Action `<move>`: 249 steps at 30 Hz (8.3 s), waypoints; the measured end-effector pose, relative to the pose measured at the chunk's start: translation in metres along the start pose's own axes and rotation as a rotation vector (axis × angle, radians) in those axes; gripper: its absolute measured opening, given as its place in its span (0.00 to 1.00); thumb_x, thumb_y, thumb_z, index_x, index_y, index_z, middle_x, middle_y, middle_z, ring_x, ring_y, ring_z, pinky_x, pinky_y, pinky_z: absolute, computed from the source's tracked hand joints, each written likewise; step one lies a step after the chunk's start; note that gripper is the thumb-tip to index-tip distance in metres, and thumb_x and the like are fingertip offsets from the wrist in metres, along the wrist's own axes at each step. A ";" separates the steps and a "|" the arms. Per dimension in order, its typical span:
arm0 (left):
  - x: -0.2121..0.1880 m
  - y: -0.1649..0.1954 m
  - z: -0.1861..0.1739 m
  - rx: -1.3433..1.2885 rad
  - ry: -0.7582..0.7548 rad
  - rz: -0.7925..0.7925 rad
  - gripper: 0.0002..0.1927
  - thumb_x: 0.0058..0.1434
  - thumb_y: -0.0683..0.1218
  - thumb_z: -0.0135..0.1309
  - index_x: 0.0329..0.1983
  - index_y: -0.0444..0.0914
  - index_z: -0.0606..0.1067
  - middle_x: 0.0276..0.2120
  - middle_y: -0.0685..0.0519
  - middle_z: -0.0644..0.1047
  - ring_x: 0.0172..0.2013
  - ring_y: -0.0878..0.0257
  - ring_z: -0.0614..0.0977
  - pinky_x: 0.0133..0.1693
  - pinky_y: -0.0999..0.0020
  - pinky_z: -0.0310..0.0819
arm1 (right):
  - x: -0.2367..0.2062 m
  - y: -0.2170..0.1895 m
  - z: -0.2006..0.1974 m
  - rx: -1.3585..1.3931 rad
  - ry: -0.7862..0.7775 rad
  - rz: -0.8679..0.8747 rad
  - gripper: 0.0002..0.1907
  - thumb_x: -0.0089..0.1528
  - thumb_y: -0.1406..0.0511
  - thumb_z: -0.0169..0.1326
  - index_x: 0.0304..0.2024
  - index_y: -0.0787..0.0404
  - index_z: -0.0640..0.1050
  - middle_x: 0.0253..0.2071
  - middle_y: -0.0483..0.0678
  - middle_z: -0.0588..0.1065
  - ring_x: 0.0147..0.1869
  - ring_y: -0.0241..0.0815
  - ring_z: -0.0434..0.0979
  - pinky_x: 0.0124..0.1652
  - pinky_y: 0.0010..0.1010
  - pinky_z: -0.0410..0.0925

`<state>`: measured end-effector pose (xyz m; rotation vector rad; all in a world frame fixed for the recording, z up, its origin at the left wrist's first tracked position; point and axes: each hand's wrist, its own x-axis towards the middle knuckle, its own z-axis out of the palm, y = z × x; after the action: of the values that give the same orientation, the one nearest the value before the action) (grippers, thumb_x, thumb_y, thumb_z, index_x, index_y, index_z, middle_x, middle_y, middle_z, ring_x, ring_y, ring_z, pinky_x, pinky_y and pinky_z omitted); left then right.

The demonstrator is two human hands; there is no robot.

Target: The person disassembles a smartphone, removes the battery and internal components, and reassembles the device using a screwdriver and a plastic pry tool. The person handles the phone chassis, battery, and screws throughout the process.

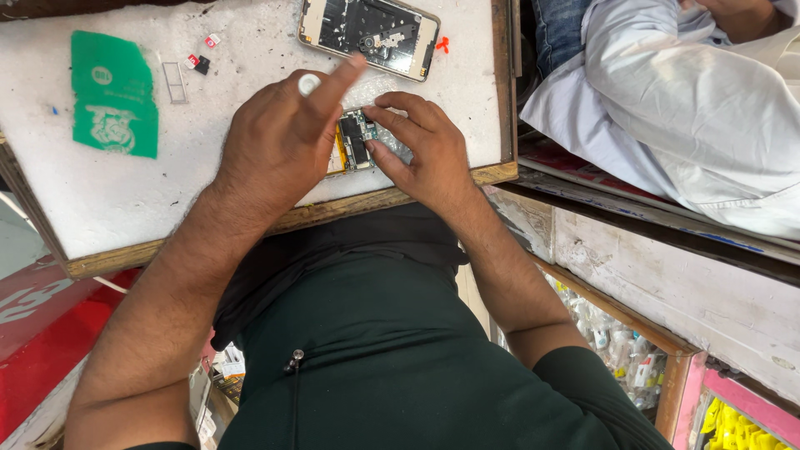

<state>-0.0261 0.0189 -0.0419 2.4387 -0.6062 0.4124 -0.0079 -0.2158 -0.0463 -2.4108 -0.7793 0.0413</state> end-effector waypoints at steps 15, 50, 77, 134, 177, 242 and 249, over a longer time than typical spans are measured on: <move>-0.004 -0.001 0.002 -0.213 0.027 -0.041 0.37 0.74 0.38 0.61 0.76 0.42 0.51 0.43 0.49 0.79 0.43 0.57 0.86 0.47 0.63 0.84 | -0.003 0.004 0.003 0.007 -0.010 0.016 0.20 0.64 0.62 0.66 0.58 0.55 0.80 0.58 0.47 0.75 0.61 0.43 0.77 0.55 0.35 0.75; 0.028 0.017 -0.029 0.052 -0.041 -0.028 0.23 0.66 0.45 0.67 0.60 0.38 0.71 0.33 0.51 0.79 0.35 0.53 0.81 0.52 0.53 0.73 | -0.001 0.000 -0.004 0.056 0.020 -0.002 0.22 0.64 0.64 0.67 0.60 0.56 0.78 0.60 0.48 0.75 0.62 0.45 0.78 0.57 0.34 0.75; 0.032 0.008 -0.040 -0.067 -0.023 0.040 0.21 0.65 0.41 0.63 0.60 0.40 0.73 0.41 0.51 0.81 0.42 0.55 0.83 0.53 0.54 0.73 | 0.004 -0.007 -0.010 0.099 0.019 0.031 0.21 0.62 0.65 0.67 0.58 0.56 0.79 0.59 0.48 0.75 0.61 0.48 0.79 0.57 0.36 0.74; 0.003 -0.008 -0.011 -0.207 0.237 -0.199 0.24 0.70 0.42 0.69 0.60 0.38 0.66 0.37 0.52 0.81 0.40 0.56 0.85 0.53 0.59 0.76 | 0.051 -0.007 -0.017 0.017 -0.097 -0.099 0.13 0.64 0.62 0.67 0.50 0.55 0.82 0.51 0.44 0.79 0.54 0.44 0.79 0.51 0.36 0.74; -0.044 -0.024 -0.022 -0.583 0.381 -0.446 0.20 0.80 0.35 0.61 0.61 0.35 0.60 0.43 0.44 0.80 0.48 0.59 0.87 0.54 0.67 0.86 | 0.069 -0.023 -0.016 -0.605 -0.323 -0.462 0.07 0.58 0.65 0.63 0.36 0.58 0.77 0.32 0.43 0.78 0.38 0.37 0.78 0.35 0.31 0.75; -0.041 0.017 -0.008 -0.511 0.167 -0.398 0.26 0.72 0.41 0.64 0.64 0.37 0.62 0.41 0.49 0.81 0.43 0.59 0.87 0.46 0.66 0.83 | 0.002 -0.028 -0.020 0.038 -0.132 -0.054 0.13 0.63 0.68 0.65 0.50 0.57 0.83 0.53 0.45 0.79 0.51 0.42 0.77 0.50 0.32 0.73; -0.038 0.016 -0.010 -0.575 0.172 -0.440 0.23 0.74 0.40 0.63 0.62 0.36 0.62 0.42 0.49 0.82 0.46 0.59 0.88 0.49 0.67 0.84 | 0.008 -0.030 -0.020 0.023 -0.139 -0.076 0.12 0.62 0.66 0.67 0.49 0.56 0.83 0.49 0.44 0.78 0.48 0.42 0.76 0.46 0.31 0.73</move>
<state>-0.0682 0.0259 -0.0430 1.8829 -0.0796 0.2203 -0.0125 -0.2025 -0.0121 -2.3739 -0.9275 0.1883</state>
